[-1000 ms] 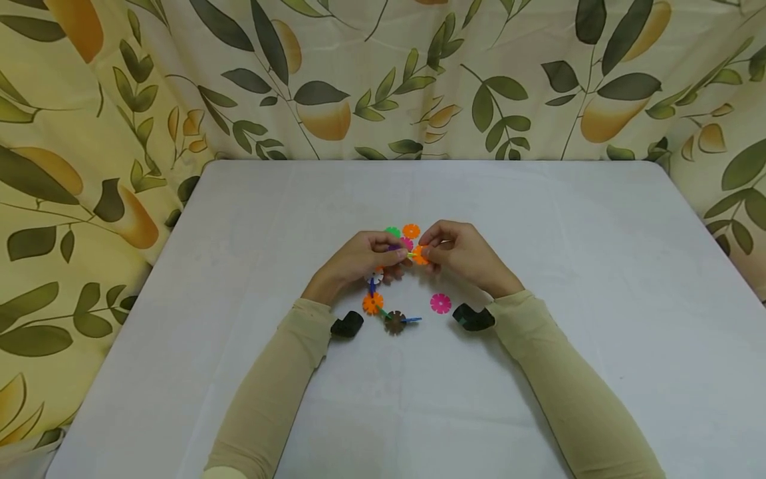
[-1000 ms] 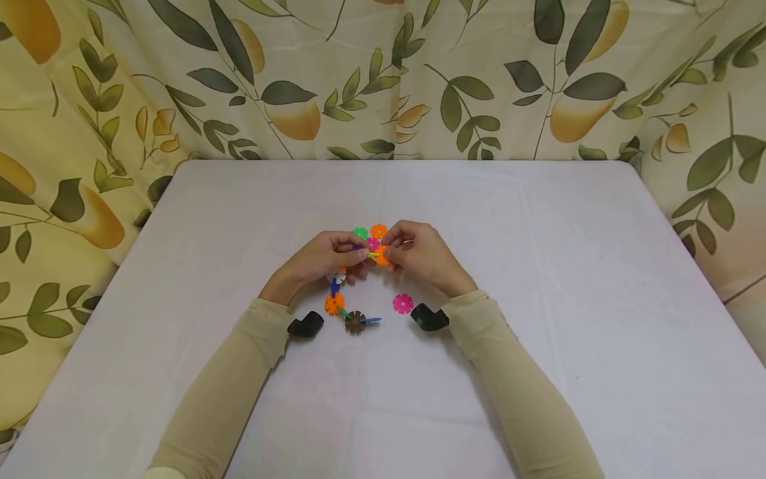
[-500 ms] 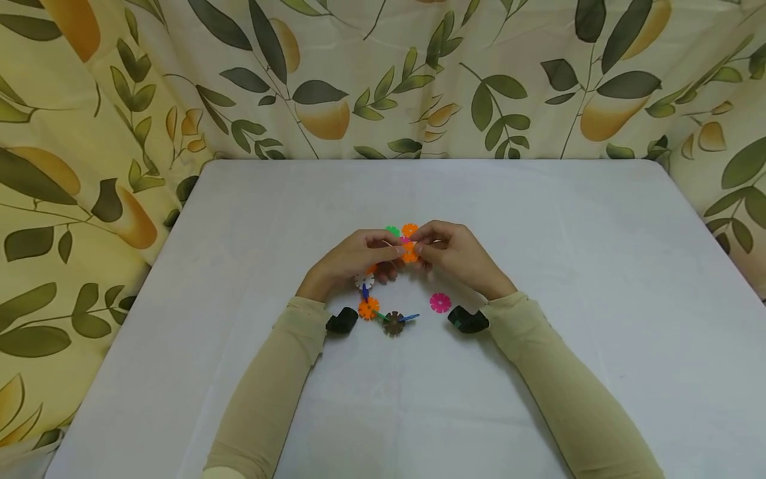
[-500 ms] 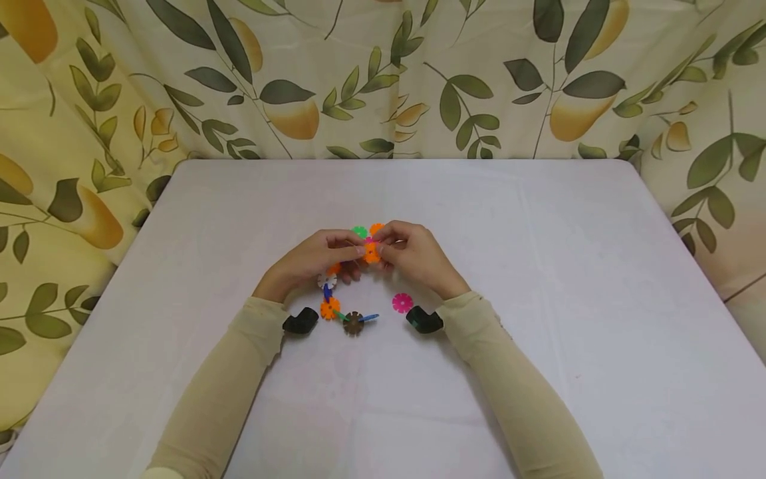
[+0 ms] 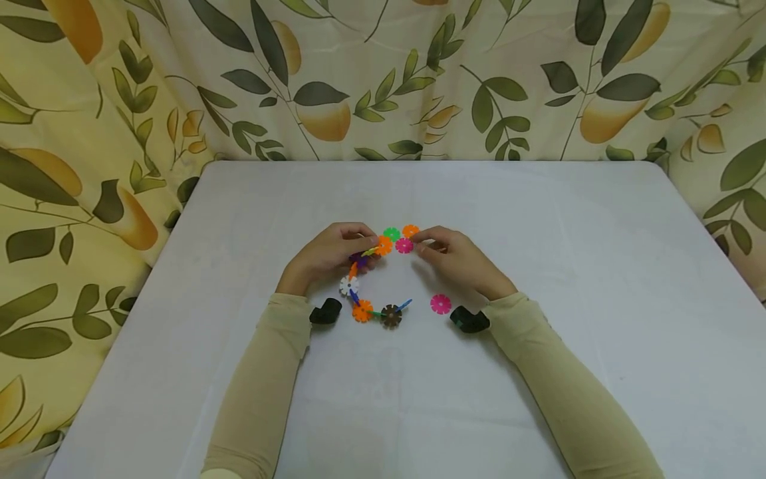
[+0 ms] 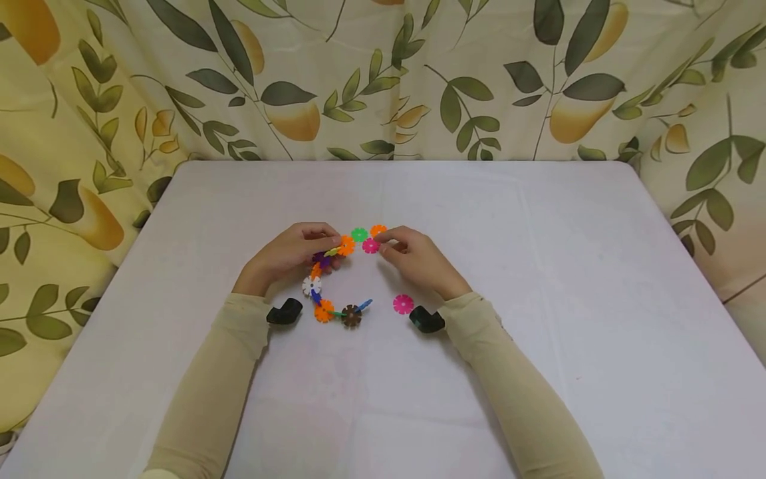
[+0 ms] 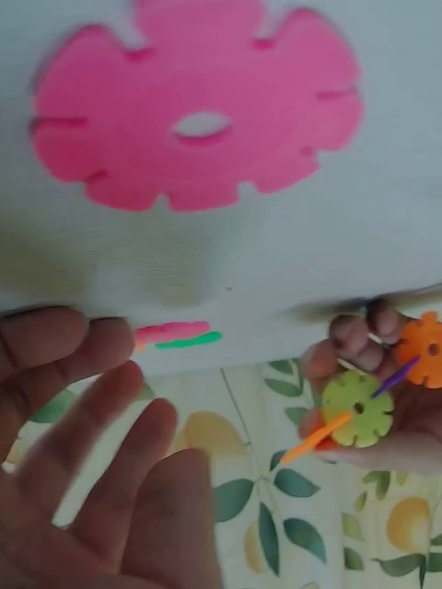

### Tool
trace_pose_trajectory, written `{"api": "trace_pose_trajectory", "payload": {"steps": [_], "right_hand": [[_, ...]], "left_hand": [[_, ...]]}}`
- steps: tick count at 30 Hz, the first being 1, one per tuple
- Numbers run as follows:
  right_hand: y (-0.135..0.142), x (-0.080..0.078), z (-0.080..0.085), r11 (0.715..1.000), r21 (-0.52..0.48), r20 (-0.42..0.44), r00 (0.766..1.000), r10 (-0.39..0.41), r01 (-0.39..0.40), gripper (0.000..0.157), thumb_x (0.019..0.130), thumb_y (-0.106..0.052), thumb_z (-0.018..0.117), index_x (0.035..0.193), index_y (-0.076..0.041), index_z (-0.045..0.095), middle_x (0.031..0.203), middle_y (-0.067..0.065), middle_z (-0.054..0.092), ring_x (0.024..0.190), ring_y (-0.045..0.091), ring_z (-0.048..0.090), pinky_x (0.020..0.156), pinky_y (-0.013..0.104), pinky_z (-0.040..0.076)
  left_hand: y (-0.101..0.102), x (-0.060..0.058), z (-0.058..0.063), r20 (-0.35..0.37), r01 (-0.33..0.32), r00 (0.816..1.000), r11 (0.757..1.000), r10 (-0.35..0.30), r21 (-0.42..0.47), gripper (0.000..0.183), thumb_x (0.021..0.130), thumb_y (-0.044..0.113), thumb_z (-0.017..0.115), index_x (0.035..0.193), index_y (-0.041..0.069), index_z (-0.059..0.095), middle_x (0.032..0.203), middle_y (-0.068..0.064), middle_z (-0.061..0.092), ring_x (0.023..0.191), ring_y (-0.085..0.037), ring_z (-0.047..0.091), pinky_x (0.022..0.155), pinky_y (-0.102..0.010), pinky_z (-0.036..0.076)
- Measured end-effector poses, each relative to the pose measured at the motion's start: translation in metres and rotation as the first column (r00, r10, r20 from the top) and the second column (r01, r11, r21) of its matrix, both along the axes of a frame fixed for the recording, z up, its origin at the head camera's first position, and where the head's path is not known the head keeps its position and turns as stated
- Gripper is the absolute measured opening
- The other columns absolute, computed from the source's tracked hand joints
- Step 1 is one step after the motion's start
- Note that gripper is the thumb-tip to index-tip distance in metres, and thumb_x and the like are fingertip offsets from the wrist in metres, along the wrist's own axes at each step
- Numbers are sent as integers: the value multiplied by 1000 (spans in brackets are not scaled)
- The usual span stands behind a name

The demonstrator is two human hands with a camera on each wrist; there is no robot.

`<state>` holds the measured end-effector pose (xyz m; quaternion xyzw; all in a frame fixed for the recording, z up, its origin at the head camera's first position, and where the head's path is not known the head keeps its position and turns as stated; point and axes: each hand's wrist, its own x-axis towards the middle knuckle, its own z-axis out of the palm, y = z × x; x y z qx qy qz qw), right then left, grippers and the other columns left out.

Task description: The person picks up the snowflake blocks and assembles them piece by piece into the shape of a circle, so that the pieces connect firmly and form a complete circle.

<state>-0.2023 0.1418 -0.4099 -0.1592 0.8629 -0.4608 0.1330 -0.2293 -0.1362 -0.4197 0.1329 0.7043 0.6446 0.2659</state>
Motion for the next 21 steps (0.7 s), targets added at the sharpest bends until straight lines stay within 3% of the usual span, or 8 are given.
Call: {"api": "trace_pose_trajectory", "payload": {"steps": [3,6,9,10,13,15,21], "right_hand": [[2,-1,-3,996,33,-25,996,90,-89,38,109,-18,57,146,-9,64,143,12,63,120,34,60,105,52,49],[6,-8,-14,973,32,-110,967,230,-228,42,109,-15,54,150,-7,61,104,9,66,88,24,58,83,38,50],[4,-10,-16,947,38,-179,930,321,-320,40,108,-10,53,146,0,62,102,12,71,82,22,57,77,35,45],[4,-11,-16,942,42,-185,924,334,-332,38,108,-9,54,144,2,63,110,14,73,86,23,61,81,35,48],[1,-5,-6,952,94,-145,942,303,-292,33,109,-9,56,138,2,67,148,17,63,122,30,63,105,46,50],[2,-3,-3,964,109,-114,960,255,-243,30,110,-10,58,135,0,70,144,15,66,127,32,62,109,51,48],[6,-2,-4,989,86,-110,985,133,-124,23,103,-1,64,124,0,73,123,13,72,109,31,64,101,49,52]], "left_hand": [[-5,-1,0,-19,2,1000,999,-3,-45,18,109,17,65,108,0,72,97,-17,73,83,-25,69,76,-30,59],[-7,-1,-1,-32,8,999,996,-11,-86,17,108,17,67,108,1,74,96,-14,74,82,-22,69,74,-29,57],[-7,-1,0,-65,18,998,992,-26,-123,17,107,17,68,108,2,75,96,-12,75,81,-21,66,72,-28,54],[-7,-1,-1,-77,19,997,991,-29,-135,17,107,17,68,108,2,75,96,-11,75,82,-20,65,73,-28,53],[-6,-1,-1,-102,18,994,987,-35,-162,17,106,18,69,108,3,76,97,-9,73,83,-21,62,74,-29,52],[-5,-1,-2,-114,14,993,984,-35,-177,16,106,18,69,107,4,77,97,-7,72,83,-21,60,74,-29,51],[4,0,-3,-144,48,987,980,-77,-192,17,106,20,69,108,6,78,95,-5,68,83,-20,57,74,-30,48]]}}
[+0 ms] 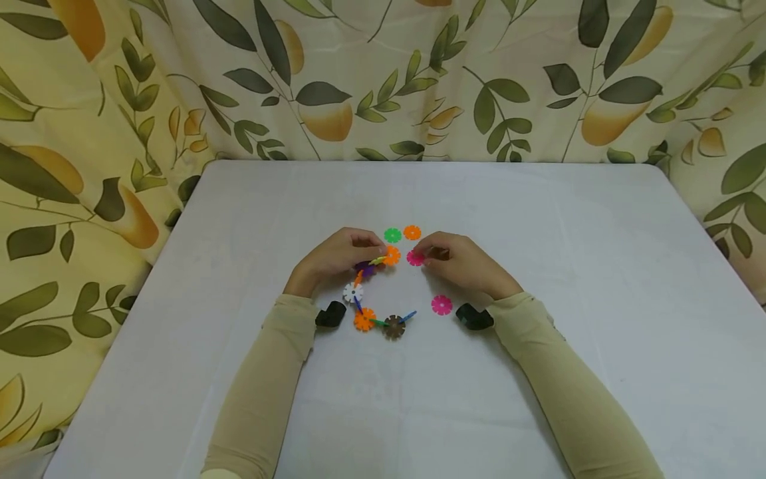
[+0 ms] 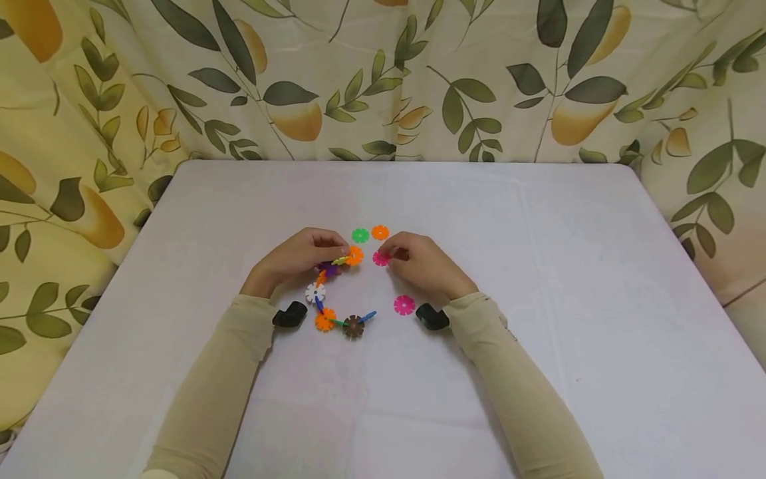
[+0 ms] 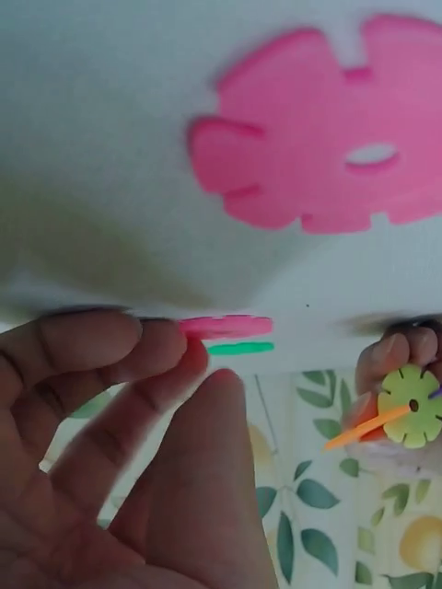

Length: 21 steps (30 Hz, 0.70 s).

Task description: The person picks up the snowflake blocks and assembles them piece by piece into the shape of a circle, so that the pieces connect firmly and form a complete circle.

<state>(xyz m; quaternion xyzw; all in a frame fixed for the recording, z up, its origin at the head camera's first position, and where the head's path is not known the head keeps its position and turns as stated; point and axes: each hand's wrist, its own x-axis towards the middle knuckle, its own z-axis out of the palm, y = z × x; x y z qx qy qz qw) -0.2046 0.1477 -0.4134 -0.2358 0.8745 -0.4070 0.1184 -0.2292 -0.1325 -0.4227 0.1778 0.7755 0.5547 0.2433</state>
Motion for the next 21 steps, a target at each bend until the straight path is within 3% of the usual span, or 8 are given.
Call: {"api": "trace_pose_trajectory", "payload": {"steps": [10,15,21], "right_hand": [[-4,-1,-7,998,64,-62,998,1,3,33,97,0,72,130,1,72,110,16,64,95,29,59,85,42,51],[-7,0,-6,997,79,-74,997,7,-1,25,95,2,72,120,1,73,105,15,61,95,29,58,82,41,51],[-6,0,-3,997,78,-34,999,-17,19,20,94,1,74,111,0,64,98,11,62,90,28,58,79,39,50]], "left_hand": [[9,2,0,-22,45,999,999,-46,-29,23,107,29,67,109,9,78,97,-5,66,88,-21,56,79,-34,45],[13,4,1,-24,52,998,998,-53,-18,23,108,27,66,112,8,78,97,-5,65,88,-21,55,77,-32,44],[16,6,0,-16,25,1000,1000,-25,-6,19,107,23,68,108,7,78,98,-4,66,87,-20,55,76,-30,45]]}}
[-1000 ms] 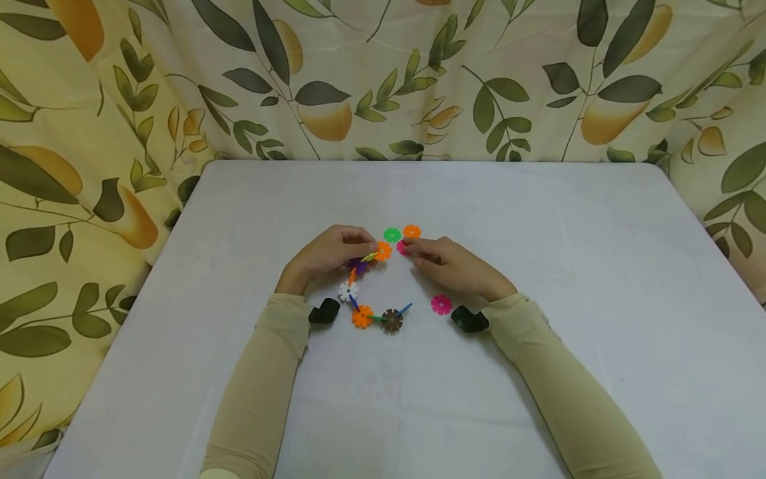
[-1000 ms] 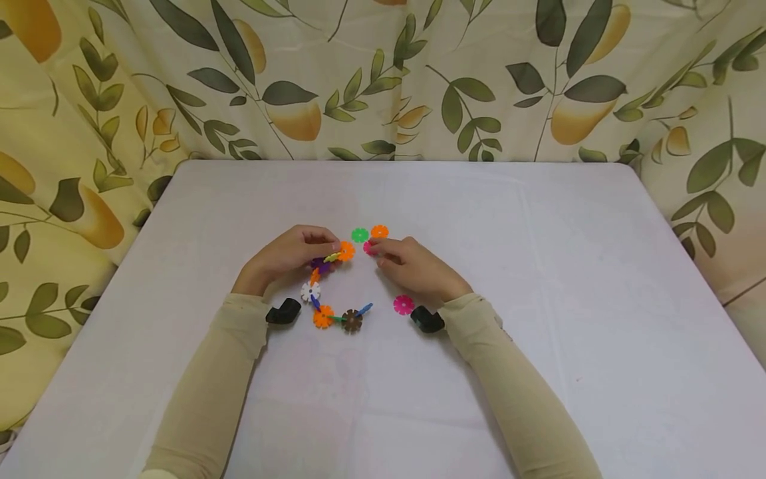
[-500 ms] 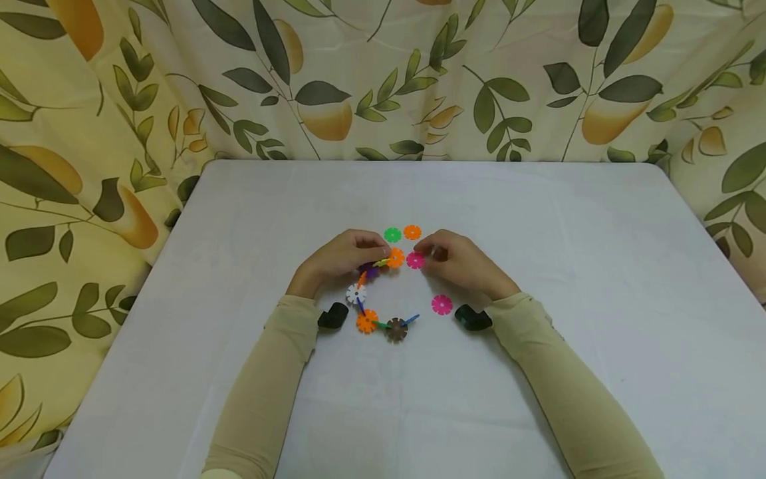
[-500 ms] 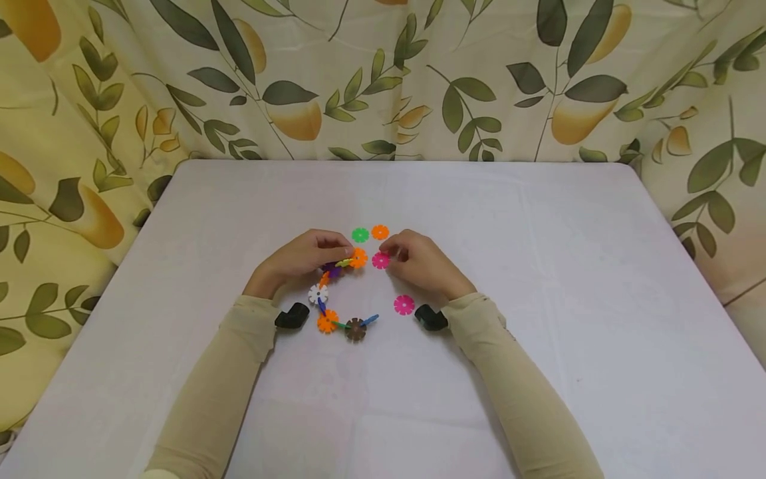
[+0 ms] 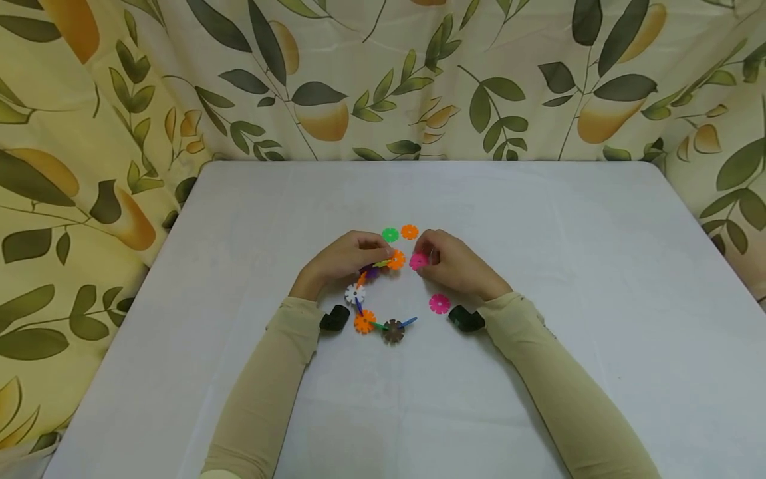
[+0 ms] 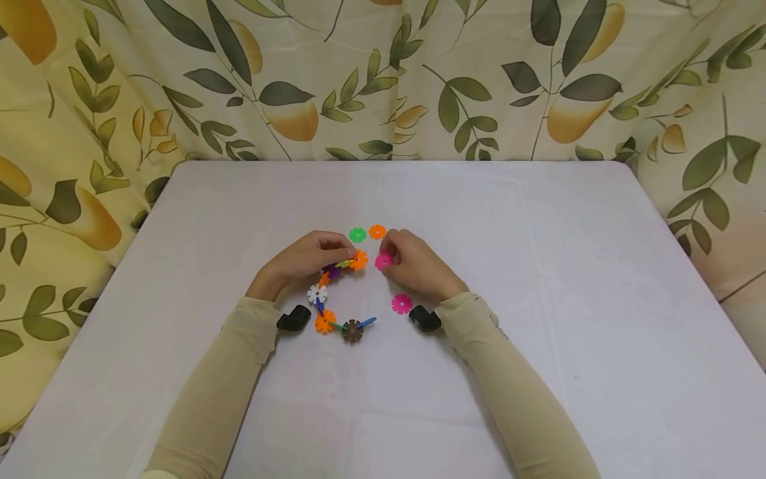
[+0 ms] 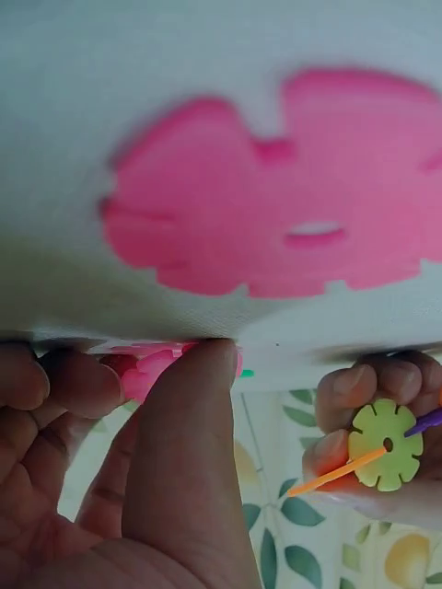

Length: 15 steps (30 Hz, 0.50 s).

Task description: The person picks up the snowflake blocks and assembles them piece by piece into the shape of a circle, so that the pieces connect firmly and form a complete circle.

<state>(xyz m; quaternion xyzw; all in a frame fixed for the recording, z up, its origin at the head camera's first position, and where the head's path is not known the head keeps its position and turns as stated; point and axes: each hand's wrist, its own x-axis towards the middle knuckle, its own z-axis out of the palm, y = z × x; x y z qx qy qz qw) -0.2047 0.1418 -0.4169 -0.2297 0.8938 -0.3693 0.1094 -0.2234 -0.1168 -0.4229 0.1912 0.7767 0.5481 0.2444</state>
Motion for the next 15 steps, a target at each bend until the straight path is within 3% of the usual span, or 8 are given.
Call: {"api": "trace_pose_trajectory", "payload": {"steps": [7,15], "right_hand": [[4,-2,3,997,-13,59,995,-80,81,18,98,-1,72,112,-3,61,99,10,66,94,28,60,85,40,51],[6,-2,4,992,-66,39,994,-103,105,6,98,-3,73,103,-3,70,95,9,69,89,27,61,81,37,52]], "left_hand": [[0,-1,-3,-49,-46,998,999,46,-7,19,108,24,66,105,8,76,93,-4,61,83,-20,52,71,-30,43],[3,-2,-4,-57,-55,997,998,54,-26,20,109,23,65,114,7,76,101,-6,65,91,-22,55,77,-32,47]]}}
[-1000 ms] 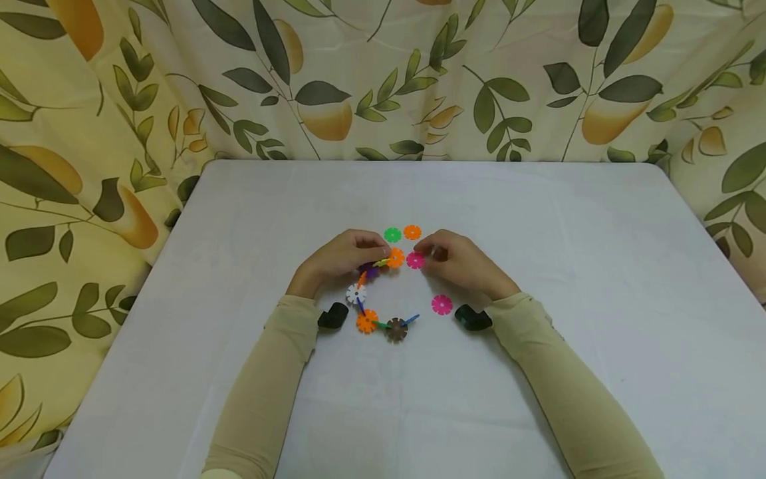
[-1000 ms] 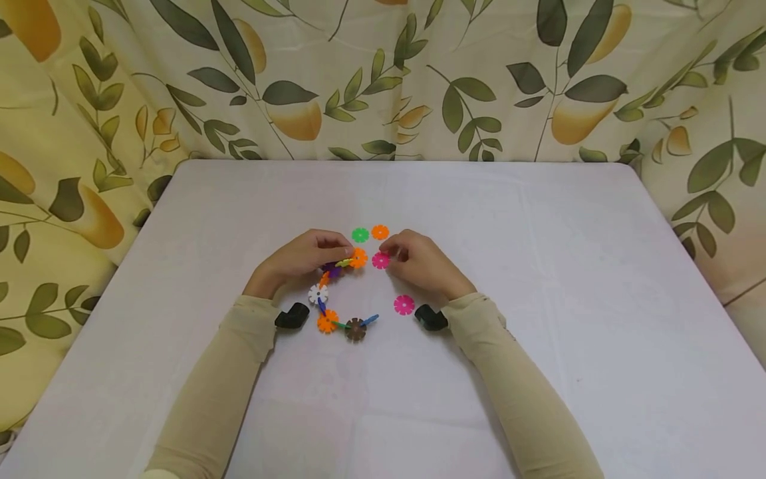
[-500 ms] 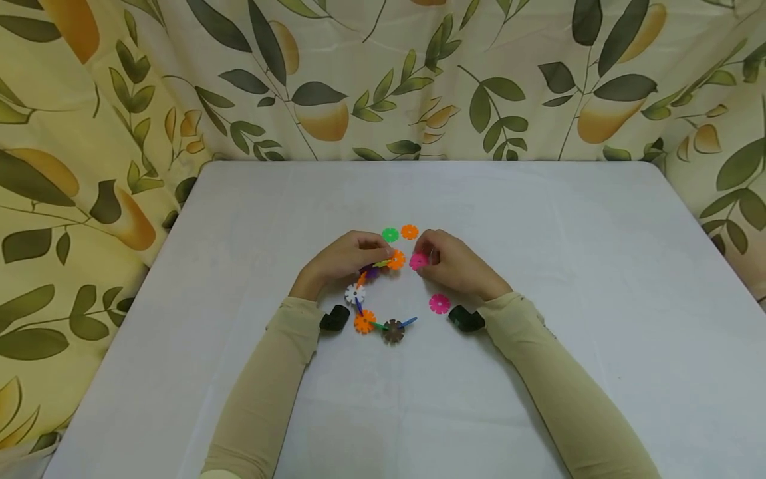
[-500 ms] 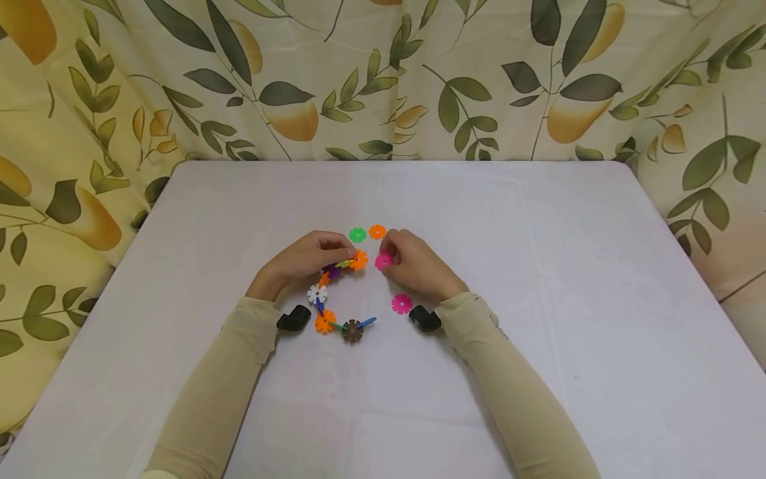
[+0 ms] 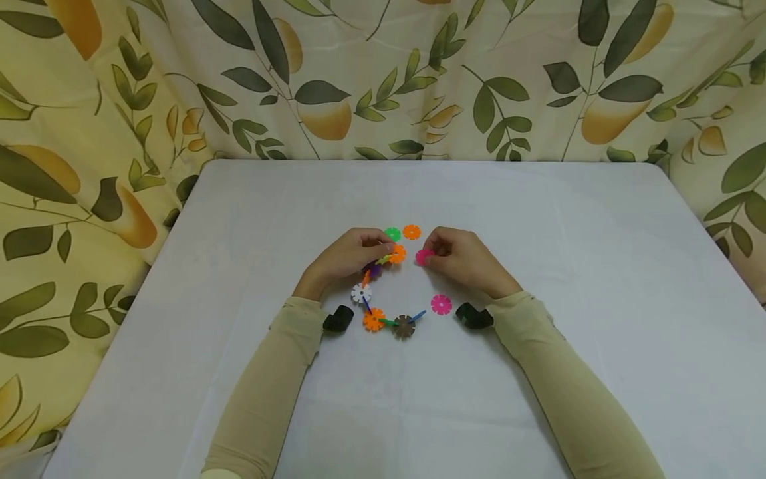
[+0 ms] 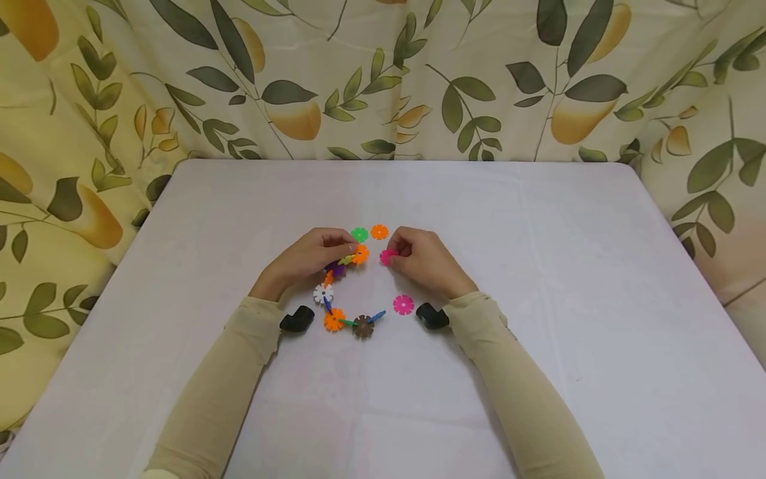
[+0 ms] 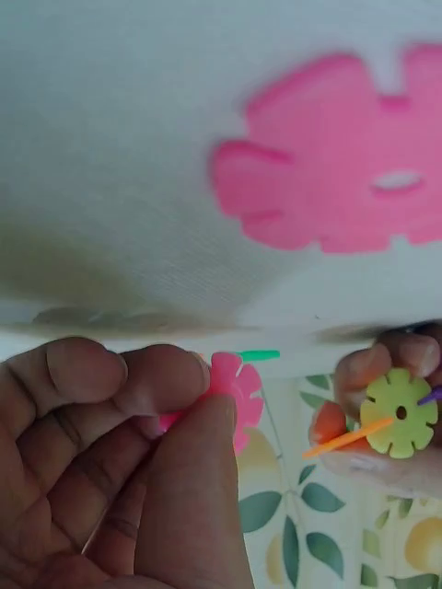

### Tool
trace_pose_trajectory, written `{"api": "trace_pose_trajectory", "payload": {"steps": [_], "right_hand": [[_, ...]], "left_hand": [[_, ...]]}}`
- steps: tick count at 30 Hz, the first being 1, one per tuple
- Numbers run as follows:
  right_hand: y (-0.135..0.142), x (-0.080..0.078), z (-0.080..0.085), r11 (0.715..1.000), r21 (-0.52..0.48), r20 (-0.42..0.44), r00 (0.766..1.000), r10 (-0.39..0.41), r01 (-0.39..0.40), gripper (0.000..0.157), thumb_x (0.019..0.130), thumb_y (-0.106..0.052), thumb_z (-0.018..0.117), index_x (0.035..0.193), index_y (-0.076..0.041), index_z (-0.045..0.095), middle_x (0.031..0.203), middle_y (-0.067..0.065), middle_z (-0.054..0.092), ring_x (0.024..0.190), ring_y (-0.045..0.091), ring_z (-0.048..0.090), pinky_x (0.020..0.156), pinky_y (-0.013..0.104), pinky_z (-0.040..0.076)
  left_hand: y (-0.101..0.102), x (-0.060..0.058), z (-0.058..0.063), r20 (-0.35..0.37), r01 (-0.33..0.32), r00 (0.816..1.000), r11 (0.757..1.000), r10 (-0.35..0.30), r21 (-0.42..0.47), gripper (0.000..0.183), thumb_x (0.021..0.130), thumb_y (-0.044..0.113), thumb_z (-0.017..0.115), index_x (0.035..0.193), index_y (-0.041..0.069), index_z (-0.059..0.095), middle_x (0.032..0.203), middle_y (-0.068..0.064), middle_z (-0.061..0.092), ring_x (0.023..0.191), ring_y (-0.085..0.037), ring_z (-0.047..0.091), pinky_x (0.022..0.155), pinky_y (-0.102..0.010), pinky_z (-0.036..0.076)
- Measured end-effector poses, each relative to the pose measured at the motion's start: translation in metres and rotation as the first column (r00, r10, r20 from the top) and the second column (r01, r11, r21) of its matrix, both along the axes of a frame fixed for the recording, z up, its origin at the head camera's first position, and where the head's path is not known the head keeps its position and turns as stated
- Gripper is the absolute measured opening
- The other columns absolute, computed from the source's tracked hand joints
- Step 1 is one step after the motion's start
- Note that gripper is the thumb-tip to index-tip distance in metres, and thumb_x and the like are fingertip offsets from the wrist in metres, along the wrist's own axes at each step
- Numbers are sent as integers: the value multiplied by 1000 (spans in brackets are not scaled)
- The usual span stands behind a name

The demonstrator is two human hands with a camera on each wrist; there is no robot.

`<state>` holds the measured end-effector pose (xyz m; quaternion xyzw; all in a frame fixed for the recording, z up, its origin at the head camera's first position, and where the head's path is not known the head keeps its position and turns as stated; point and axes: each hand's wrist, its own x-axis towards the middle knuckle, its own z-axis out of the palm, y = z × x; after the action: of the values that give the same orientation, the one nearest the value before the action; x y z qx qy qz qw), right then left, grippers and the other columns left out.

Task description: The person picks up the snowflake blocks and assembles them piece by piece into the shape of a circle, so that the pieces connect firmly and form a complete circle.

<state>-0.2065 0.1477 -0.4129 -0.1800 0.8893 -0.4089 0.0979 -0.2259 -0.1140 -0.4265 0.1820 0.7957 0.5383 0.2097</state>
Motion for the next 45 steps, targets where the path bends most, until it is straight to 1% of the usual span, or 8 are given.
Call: {"api": "trace_pose_trajectory", "payload": {"steps": [2,11,16,22,27,31,37,45], "right_hand": [[0,0,0,1000,-22,-11,1000,-8,8,3,98,-2,72,100,-4,70,95,8,71,88,26,61,79,35,52],[-3,3,0,992,-127,-66,998,-16,7,9,97,3,73,95,-7,73,97,8,75,88,25,66,78,26,55],[-5,4,0,990,-138,-84,996,-9,-2,10,97,4,74,95,-6,75,96,8,75,89,25,67,80,27,56],[-4,4,2,991,-131,-91,996,-18,6,9,97,2,74,96,-6,76,97,8,76,91,24,68,83,26,55],[-6,5,3,990,-138,-85,996,-9,-3,10,97,3,75,95,-7,77,96,8,77,89,25,68,81,25,55],[-8,5,4,991,-132,-81,997,8,-18,11,96,4,75,93,-7,77,94,7,76,87,25,66,77,27,55],[-11,6,4,993,-116,-78,997,10,-19,10,96,5,73,93,-4,76,94,8,76,85,25,66,77,27,56],[-11,6,4,994,-109,-120,993,12,-26,11,94,8,73,90,-2,76,93,8,77,81,24,68,75,28,57]], "left_hand": [[2,1,1,6,8,1000,1000,-8,-3,20,109,23,65,112,7,76,100,-5,65,89,-21,55,77,-31,47],[6,2,3,29,12,1000,1000,-12,-28,20,109,24,66,110,7,76,95,-5,65,84,-20,55,74,-31,46],[7,1,2,36,15,999,999,-14,-32,22,108,25,67,113,7,78,97,-4,67,84,-19,55,74,-30,46],[6,1,3,23,15,1000,1000,-15,-11,21,109,23,65,107,6,76,88,-3,62,77,-18,52,69,-29,43],[4,1,4,19,11,1000,1000,-11,-11,21,109,22,64,104,5,75,83,-3,57,73,-18,48,65,-29,39],[4,2,4,29,-10,1000,1000,11,-25,21,110,22,63,108,4,74,86,-3,60,75,-17,50,68,-29,41],[6,3,4,98,-5,995,1000,2,29,21,112,18,59,111,0,69,92,-10,70,74,-20,65,74,-28,53],[7,3,2,102,11,995,999,-15,41,20,111,16,61,109,-1,72,96,-10,77,76,-21,68,81,-30,53]]}}
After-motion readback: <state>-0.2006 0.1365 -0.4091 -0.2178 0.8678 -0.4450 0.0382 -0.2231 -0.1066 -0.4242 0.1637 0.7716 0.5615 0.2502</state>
